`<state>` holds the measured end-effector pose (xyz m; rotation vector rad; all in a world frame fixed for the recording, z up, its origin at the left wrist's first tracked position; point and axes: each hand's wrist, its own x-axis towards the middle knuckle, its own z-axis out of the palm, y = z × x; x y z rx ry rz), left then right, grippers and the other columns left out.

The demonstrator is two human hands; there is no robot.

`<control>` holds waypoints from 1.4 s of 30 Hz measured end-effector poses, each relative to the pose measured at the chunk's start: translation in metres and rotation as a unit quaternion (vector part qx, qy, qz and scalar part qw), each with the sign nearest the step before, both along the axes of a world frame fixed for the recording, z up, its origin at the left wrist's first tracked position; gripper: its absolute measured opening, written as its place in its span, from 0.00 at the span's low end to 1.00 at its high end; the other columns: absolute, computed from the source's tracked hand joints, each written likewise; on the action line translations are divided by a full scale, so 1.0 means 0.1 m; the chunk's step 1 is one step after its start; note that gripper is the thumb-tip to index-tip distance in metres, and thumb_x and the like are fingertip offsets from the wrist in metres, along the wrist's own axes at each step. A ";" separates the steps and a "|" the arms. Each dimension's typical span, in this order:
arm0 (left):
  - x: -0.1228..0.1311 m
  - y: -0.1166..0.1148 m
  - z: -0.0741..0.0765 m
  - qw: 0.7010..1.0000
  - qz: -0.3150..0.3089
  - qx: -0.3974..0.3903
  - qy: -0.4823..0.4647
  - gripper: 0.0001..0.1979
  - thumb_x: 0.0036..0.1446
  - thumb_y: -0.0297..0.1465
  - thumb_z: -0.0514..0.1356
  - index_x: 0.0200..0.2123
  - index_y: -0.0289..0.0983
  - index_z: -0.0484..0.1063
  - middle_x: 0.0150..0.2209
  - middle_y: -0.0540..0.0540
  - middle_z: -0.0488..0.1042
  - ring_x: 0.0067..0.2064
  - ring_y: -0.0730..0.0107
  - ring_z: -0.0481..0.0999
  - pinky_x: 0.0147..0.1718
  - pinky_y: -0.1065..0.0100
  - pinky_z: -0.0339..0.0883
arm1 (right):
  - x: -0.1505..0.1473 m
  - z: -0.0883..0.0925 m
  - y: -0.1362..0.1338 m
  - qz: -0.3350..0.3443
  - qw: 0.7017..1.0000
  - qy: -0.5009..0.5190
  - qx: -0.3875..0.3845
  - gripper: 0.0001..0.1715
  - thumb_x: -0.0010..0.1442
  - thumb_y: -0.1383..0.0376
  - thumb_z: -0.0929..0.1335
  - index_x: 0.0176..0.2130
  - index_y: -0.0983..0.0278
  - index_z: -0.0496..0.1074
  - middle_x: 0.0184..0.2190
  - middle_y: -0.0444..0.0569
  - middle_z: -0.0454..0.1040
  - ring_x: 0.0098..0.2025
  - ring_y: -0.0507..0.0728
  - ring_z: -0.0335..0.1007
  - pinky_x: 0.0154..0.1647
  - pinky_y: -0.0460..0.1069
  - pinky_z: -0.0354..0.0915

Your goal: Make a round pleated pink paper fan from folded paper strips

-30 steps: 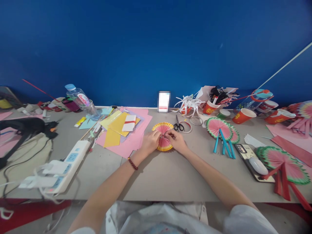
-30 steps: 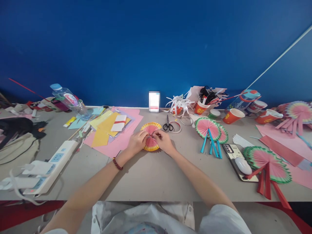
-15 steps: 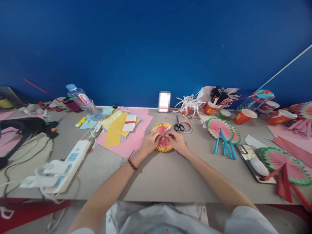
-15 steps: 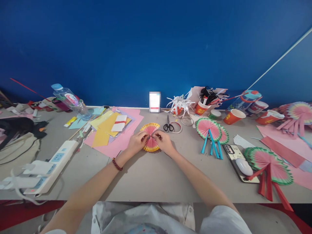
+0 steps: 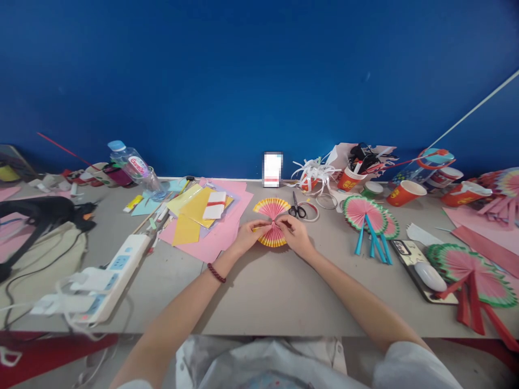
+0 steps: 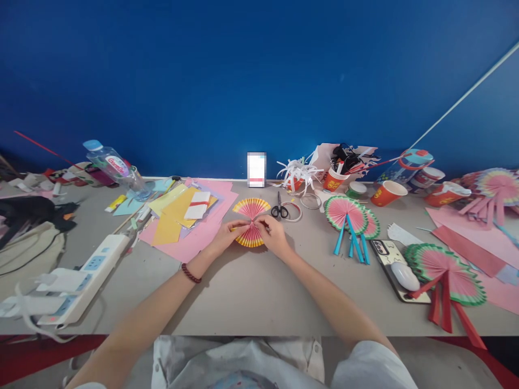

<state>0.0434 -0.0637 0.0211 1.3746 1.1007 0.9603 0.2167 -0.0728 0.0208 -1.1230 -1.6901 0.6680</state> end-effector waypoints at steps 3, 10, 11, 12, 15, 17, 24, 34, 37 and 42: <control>0.01 -0.01 -0.02 0.999 -0.017 -0.033 -0.035 0.18 0.46 0.40 0.66 0.38 0.36 0.76 0.41 0.42 0.78 0.44 0.61 0.76 0.45 0.62 0.69 | 0.01 -0.01 0.01 0.011 0.999 0.038 -0.027 0.11 0.58 0.60 0.64 0.32 0.63 0.71 0.31 0.49 0.74 0.35 0.56 0.70 0.39 0.50 0.65; 0.03 0.00 -0.06 0.996 -0.004 -0.062 -0.059 0.22 0.42 0.42 0.68 0.39 0.34 0.77 0.42 0.41 0.78 0.44 0.59 0.76 0.45 0.62 0.68 | 0.03 -0.09 0.11 0.026 0.968 0.179 -0.174 0.17 0.54 0.52 0.67 0.31 0.63 0.74 0.31 0.48 0.76 0.36 0.57 0.71 0.42 0.52 0.65; 0.03 0.00 -0.06 0.996 -0.003 -0.065 -0.058 0.22 0.42 0.42 0.68 0.39 0.34 0.77 0.41 0.41 0.78 0.43 0.59 0.76 0.45 0.61 0.68 | 0.03 -0.09 0.11 0.031 0.961 0.195 -0.192 0.17 0.52 0.52 0.68 0.31 0.63 0.75 0.31 0.48 0.76 0.36 0.56 0.71 0.42 0.51 0.65; 0.03 0.00 -0.07 0.996 -0.003 -0.067 -0.056 0.22 0.42 0.42 0.68 0.39 0.34 0.77 0.41 0.41 0.78 0.43 0.60 0.76 0.45 0.61 0.69 | 0.02 -0.08 0.11 0.035 0.956 0.206 -0.207 0.17 0.51 0.52 0.69 0.31 0.63 0.75 0.31 0.47 0.76 0.36 0.56 0.71 0.42 0.51 0.64; 0.03 0.00 -0.08 0.998 -0.012 -0.056 -0.041 0.21 0.43 0.42 0.67 0.38 0.34 0.78 0.40 0.41 0.79 0.42 0.61 0.77 0.44 0.62 0.69 | 0.00 -0.05 0.09 0.039 0.946 0.211 -0.243 0.16 0.46 0.53 0.72 0.29 0.63 0.75 0.28 0.44 0.75 0.32 0.54 0.69 0.38 0.49 0.64; 0.03 0.00 -0.10 0.998 -0.023 -0.044 -0.029 0.20 0.43 0.42 0.67 0.37 0.34 0.78 0.40 0.41 0.79 0.42 0.61 0.77 0.43 0.63 0.69 | 0.00 -0.04 0.07 0.039 0.943 0.207 -0.257 0.16 0.45 0.53 0.73 0.28 0.63 0.75 0.26 0.44 0.74 0.30 0.53 0.68 0.36 0.48 0.63; 0.04 -0.01 -0.11 0.999 -0.023 -0.030 -0.013 0.20 0.44 0.41 0.67 0.37 0.33 0.78 0.38 0.41 0.79 0.40 0.60 0.78 0.41 0.64 0.71 | 0.04 -0.08 0.08 0.042 0.946 0.173 -0.272 0.16 0.45 0.53 0.73 0.26 0.64 0.74 0.23 0.42 0.71 0.26 0.51 0.64 0.29 0.46 0.59; 0.04 -0.01 -0.08 0.998 -0.026 -0.049 -0.010 0.20 0.43 0.42 0.67 0.36 0.34 0.78 0.39 0.41 0.79 0.41 0.61 0.78 0.42 0.65 0.71 | -0.01 -0.01 0.05 0.019 0.926 0.224 -0.303 0.22 0.44 0.48 0.71 0.25 0.65 0.75 0.24 0.46 0.73 0.28 0.53 0.66 0.31 0.48 0.61; 0.04 0.01 -0.11 0.998 -0.020 -0.061 -0.017 0.20 0.42 0.42 0.67 0.36 0.34 0.78 0.39 0.41 0.79 0.41 0.61 0.78 0.42 0.64 0.70 | 0.01 -0.01 0.05 0.033 0.921 0.227 -0.315 0.21 0.44 0.48 0.72 0.25 0.65 0.75 0.23 0.45 0.73 0.27 0.53 0.67 0.31 0.48 0.61; 0.05 0.02 -0.14 0.998 -0.004 -0.067 -0.020 0.21 0.40 0.42 0.68 0.34 0.33 0.78 0.36 0.40 0.79 0.38 0.60 0.78 0.39 0.63 0.70 | 0.01 -0.03 0.05 0.051 0.936 0.201 -0.285 0.17 0.43 0.54 0.74 0.27 0.63 0.74 0.25 0.42 0.73 0.29 0.52 0.66 0.33 0.47 0.61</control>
